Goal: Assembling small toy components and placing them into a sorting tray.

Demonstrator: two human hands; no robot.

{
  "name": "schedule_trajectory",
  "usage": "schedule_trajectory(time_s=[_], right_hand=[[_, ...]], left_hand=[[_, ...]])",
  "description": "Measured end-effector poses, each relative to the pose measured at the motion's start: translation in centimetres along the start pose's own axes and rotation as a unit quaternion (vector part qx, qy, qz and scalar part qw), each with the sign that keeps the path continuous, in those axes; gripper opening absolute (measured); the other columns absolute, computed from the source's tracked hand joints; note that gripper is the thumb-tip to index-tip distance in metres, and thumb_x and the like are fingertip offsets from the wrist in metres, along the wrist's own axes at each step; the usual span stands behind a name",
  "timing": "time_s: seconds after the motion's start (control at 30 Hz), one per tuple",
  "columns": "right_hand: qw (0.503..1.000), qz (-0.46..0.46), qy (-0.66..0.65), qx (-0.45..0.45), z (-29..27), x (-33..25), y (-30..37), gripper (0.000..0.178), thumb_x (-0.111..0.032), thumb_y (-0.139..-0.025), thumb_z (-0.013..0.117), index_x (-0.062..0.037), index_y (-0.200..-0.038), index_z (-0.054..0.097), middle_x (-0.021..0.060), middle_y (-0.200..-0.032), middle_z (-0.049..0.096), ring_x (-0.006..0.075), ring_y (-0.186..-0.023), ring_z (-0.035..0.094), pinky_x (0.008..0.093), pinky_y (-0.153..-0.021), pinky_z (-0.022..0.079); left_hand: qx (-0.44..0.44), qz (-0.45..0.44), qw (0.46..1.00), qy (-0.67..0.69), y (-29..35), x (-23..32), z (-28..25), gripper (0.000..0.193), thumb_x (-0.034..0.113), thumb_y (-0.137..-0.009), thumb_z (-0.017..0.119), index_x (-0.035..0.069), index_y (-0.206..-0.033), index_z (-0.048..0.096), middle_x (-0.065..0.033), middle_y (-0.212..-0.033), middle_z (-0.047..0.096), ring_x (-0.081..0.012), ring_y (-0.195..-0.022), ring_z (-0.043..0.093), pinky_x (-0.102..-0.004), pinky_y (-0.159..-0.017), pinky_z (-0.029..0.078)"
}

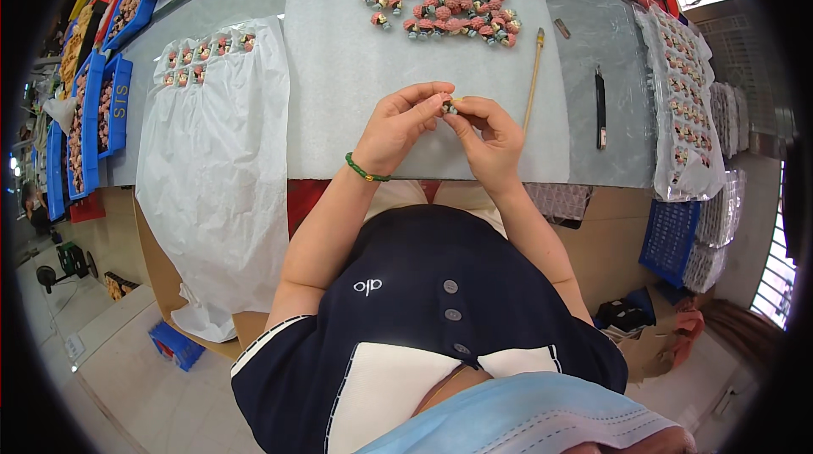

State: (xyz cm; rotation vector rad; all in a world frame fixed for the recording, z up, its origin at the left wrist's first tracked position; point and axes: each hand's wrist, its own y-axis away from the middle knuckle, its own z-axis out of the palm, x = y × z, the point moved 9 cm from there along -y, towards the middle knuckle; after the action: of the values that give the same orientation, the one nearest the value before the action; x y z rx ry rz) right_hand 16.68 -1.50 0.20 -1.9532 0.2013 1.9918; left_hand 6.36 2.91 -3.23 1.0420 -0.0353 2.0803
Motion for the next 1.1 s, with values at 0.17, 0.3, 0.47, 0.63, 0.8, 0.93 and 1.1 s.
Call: schedule_trajectory(time_s=[0.17, 0.3, 0.47, 0.63, 0.8, 0.93, 1.1], right_hand=[[0.978, -0.143, 0.155, 0.007, -0.1, -2.2, 0.2, 0.020, 0.005, -0.066, 0.066, -0.0002, -0.085, 0.060, 0.0103, -0.084, 0.061, 0.0163, -0.075, 0.060, 0.0242, -0.063, 0.049], [0.979, -0.140, 0.151, -0.003, -0.1, -2.8, 0.0, 0.018, 0.003, -0.069, 0.065, -0.0004, -0.086, 0.061, 0.0101, -0.086, 0.061, 0.0157, -0.076, 0.059, 0.0244, -0.062, 0.049], [0.995, 0.084, -0.009, -0.058, 1.0, -0.3, -0.7, 0.014, 0.001, -0.078, 0.058, 0.0049, -0.092, 0.056, 0.0098, -0.090, 0.058, 0.0147, -0.080, 0.057, 0.0255, -0.069, 0.050], [0.987, 0.145, -0.051, -0.050, 1.9, 0.8, -0.7, 0.015, 0.000, -0.079, 0.059, 0.0067, -0.091, 0.056, 0.0108, -0.086, 0.058, 0.0150, -0.076, 0.058, 0.0261, -0.068, 0.051], [0.987, 0.147, -0.061, -0.039, 3.3, 1.1, -0.6, 0.015, -0.001, -0.077, 0.061, 0.0062, -0.090, 0.056, 0.0108, -0.081, 0.059, 0.0145, -0.071, 0.058, 0.0250, -0.066, 0.050], [0.986, 0.147, -0.070, -0.031, 4.9, 1.0, -0.3, 0.015, -0.001, -0.077, 0.061, 0.0052, -0.090, 0.056, 0.0097, -0.083, 0.059, 0.0133, -0.073, 0.058, 0.0242, -0.067, 0.049], [0.991, 0.131, -0.033, -0.017, 6.3, 1.1, 0.5, 0.015, -0.003, -0.078, 0.062, 0.0042, -0.091, 0.056, 0.0081, -0.083, 0.059, 0.0129, -0.078, 0.056, 0.0251, -0.071, 0.047]], left_hand=[[-0.013, -0.030, 0.999, 0.026, 0.0, -0.4, 0.2, 0.026, 0.008, -0.085, 0.048, -0.003, -0.109, 0.052, -0.0051, -0.097, 0.056, -0.0093, -0.087, 0.051, -0.0217, -0.073, 0.039], [0.009, -0.045, 0.995, 0.092, -0.1, -0.5, -0.5, 0.031, 0.008, -0.086, 0.046, -0.004, -0.115, 0.045, -0.0084, -0.099, 0.056, -0.0136, -0.092, 0.051, -0.0249, -0.081, 0.041], [0.050, -0.002, 0.998, 0.047, 0.3, 0.8, -1.2, 0.038, 0.005, -0.085, 0.047, -0.004, -0.121, 0.037, -0.0114, -0.099, 0.055, -0.0175, -0.095, 0.053, -0.0286, -0.086, 0.042], [0.050, 0.079, 0.982, -0.162, 1.0, 2.5, -1.3, 0.031, -0.001, -0.081, 0.053, -0.003, -0.112, 0.050, -0.0109, -0.104, 0.056, -0.0132, -0.090, 0.055, -0.0253, -0.080, 0.046], [0.078, 0.143, 0.960, -0.228, 2.6, 4.2, -2.1, 0.025, -0.001, -0.079, 0.055, -0.001, -0.103, 0.058, -0.0094, -0.099, 0.058, -0.0126, -0.087, 0.055, -0.0238, -0.076, 0.046], [0.066, 0.198, 0.906, -0.367, 4.2, 6.4, -1.7, 0.026, -0.003, -0.077, 0.056, -0.001, -0.102, 0.059, -0.0098, -0.098, 0.059, -0.0139, -0.085, 0.056, -0.0238, -0.074, 0.046], [0.072, 0.200, 0.896, -0.391, 6.3, 7.9, -1.9, 0.034, 0.004, -0.073, 0.063, -0.001, -0.106, 0.057, -0.0105, -0.097, 0.060, -0.0141, -0.082, 0.057, -0.0249, -0.072, 0.046]])
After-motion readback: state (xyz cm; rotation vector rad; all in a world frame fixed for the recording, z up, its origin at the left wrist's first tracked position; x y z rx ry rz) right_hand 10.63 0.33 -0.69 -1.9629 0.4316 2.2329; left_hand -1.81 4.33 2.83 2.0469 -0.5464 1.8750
